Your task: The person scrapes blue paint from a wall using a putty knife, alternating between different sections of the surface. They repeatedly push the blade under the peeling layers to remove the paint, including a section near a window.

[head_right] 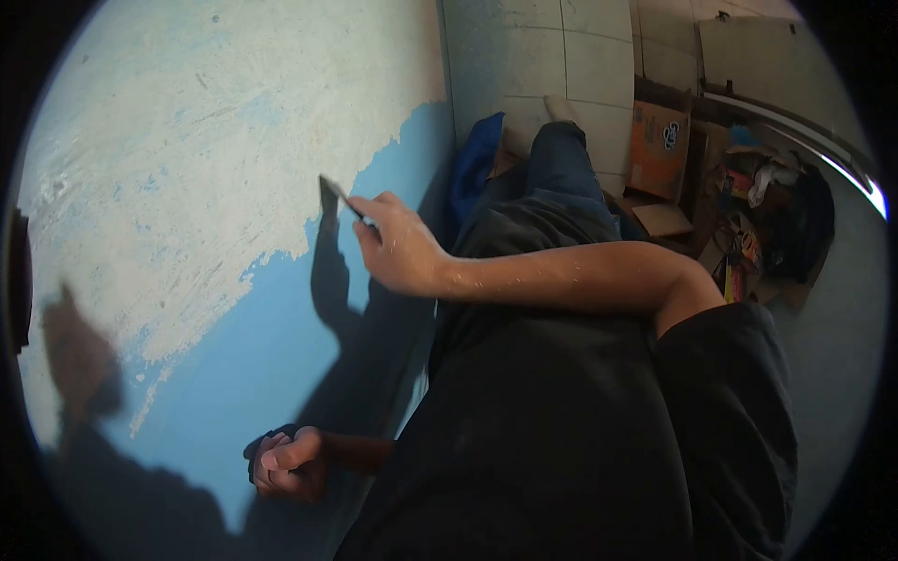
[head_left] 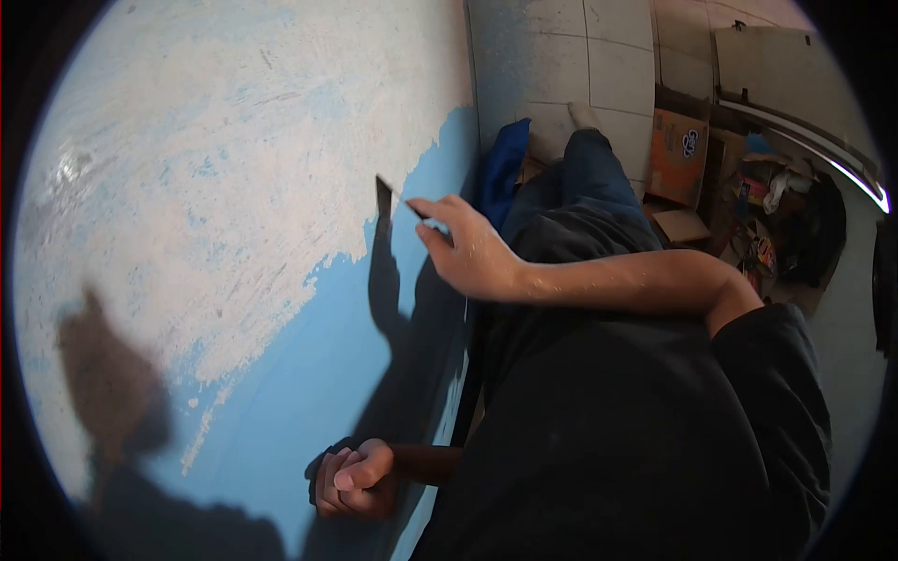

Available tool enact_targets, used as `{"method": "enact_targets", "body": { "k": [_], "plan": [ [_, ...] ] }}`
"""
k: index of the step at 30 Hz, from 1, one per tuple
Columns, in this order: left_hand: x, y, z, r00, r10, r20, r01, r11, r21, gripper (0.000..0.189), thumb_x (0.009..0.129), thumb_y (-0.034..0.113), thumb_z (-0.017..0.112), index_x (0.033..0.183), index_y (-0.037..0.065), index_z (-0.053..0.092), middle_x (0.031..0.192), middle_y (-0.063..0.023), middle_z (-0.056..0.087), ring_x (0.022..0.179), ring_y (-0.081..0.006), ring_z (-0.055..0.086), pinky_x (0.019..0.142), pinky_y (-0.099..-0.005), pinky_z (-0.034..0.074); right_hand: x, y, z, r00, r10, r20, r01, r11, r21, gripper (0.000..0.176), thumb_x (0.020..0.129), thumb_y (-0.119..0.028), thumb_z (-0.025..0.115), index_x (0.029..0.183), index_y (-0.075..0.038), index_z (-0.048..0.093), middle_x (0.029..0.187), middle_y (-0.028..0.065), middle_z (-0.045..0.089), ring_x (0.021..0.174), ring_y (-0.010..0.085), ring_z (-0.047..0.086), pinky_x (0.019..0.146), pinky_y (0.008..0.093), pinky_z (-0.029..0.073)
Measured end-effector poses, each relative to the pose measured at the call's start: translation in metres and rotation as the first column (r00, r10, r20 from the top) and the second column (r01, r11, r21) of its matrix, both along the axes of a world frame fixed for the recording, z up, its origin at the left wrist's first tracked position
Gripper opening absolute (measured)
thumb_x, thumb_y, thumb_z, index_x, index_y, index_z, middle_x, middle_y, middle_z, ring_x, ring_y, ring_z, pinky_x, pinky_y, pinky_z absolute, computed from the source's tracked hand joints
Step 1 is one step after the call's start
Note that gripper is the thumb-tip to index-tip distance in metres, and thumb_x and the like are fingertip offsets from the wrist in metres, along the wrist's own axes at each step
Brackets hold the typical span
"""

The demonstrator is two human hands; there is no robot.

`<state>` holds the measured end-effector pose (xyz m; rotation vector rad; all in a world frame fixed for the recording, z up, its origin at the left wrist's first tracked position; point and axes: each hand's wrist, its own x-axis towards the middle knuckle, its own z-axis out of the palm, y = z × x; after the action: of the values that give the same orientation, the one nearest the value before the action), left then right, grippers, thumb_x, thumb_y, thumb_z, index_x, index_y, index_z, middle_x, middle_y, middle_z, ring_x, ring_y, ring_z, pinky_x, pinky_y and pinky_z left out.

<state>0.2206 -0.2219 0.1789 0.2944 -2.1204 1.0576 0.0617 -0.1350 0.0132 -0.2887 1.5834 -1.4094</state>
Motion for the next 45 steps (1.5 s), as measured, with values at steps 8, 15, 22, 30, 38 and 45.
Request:
{"method": "enact_targets", "body": {
  "k": [8, 15, 22, 30, 38, 45],
  "plan": [
    [-0.004, 0.005, 0.0, 0.998, 0.048, -0.05, -0.046, 0.998, 0.045, 0.044, 0.098, 0.013, 0.046, 0.054, 0.013, 0.042, 0.048, 0.0015, 0.051, 0.045, -0.013, 0.051, 0.059, -0.0278, 0.037, 0.003, 0.006, -0.015, 0.99, 0.047, -0.135, -0.054, 0.997, -0.052, 0.039, 0.101, -0.016, 0.055, 0.137, -0.002, 0.052, 0.112, 0.0138, 0.058, 0.084, 0.0198, 0.059, 0.075, 0.0321, 0.05],
    [-0.008, 0.023, -0.038, 0.939, -0.064, -0.337, 0.19, 0.915, 0.356, 0.033, 0.093, 0.016, 0.053, 0.061, 0.011, 0.05, 0.053, -0.0012, 0.055, 0.049, -0.0168, 0.054, 0.07, -0.0351, 0.045, -0.056, 0.036, 0.035, 0.984, 0.162, -0.073, -0.172, 0.972, -0.161, 0.058, 0.097, -0.01, 0.056, 0.15, -0.005, 0.034, 0.128, 0.0188, 0.06, 0.067, 0.0136, 0.061, 0.065, 0.0288, 0.052],
    [-0.102, 0.105, -0.137, 0.655, 0.655, -0.377, 0.731, -0.675, 0.099, 0.03, 0.102, 0.028, 0.054, 0.112, 0.0, 0.059, 0.095, -0.0099, 0.067, 0.092, -0.0221, 0.064, 0.09, -0.0348, 0.049, -0.07, 0.079, 0.052, 0.709, 0.261, -0.655, -0.476, 0.863, -0.171, 0.069, 0.091, -0.003, 0.061, 0.152, -0.004, 0.031, 0.114, 0.0246, 0.068, 0.093, 0.0366, 0.071, 0.077, 0.0396, 0.057],
    [-0.108, 0.109, -0.163, 0.517, 0.829, -0.215, 0.779, -0.559, -0.283, 0.03, 0.105, 0.031, 0.046, 0.111, 0.002, 0.054, 0.086, -0.0073, 0.065, 0.082, -0.0217, 0.063, 0.08, -0.0395, 0.051, -0.127, 0.104, 0.146, 0.522, 0.348, -0.779, -0.608, 0.792, -0.054, 0.037, 0.086, -0.005, 0.071, 0.123, -0.006, 0.067, 0.12, 0.0165, 0.069, 0.114, 0.0306, 0.066, 0.096, 0.0392, 0.053],
    [-0.102, 0.117, -0.184, 0.461, 0.872, -0.167, 0.853, -0.487, -0.187, 0.026, 0.104, 0.028, 0.048, 0.107, 0.003, 0.056, 0.07, -0.003, 0.054, 0.055, -0.0113, 0.045, 0.06, -0.0334, 0.042, -0.25, 0.24, 0.331, 0.684, -0.145, -0.715, -0.684, 0.213, -0.698, 0.026, 0.092, -0.03, 0.061, 0.118, -0.026, 0.064, 0.115, -0.0062, 0.056, 0.089, 0.0105, 0.053, 0.082, 0.035, 0.033],
    [-0.119, 0.146, -0.189, 0.398, 0.906, -0.145, 0.888, -0.42, -0.186, 0.023, 0.103, 0.027, 0.05, 0.106, 0.005, 0.056, 0.072, -0.003, 0.054, 0.055, -0.0104, 0.045, 0.06, -0.032, 0.043, -0.262, 0.247, 0.352, 0.635, -0.094, -0.767, -0.763, 0.081, -0.641, 0.026, 0.092, -0.03, 0.061, 0.117, -0.025, 0.064, 0.112, -0.0059, 0.057, 0.088, 0.0105, 0.053, 0.082, 0.035, 0.033]
  ]
}}
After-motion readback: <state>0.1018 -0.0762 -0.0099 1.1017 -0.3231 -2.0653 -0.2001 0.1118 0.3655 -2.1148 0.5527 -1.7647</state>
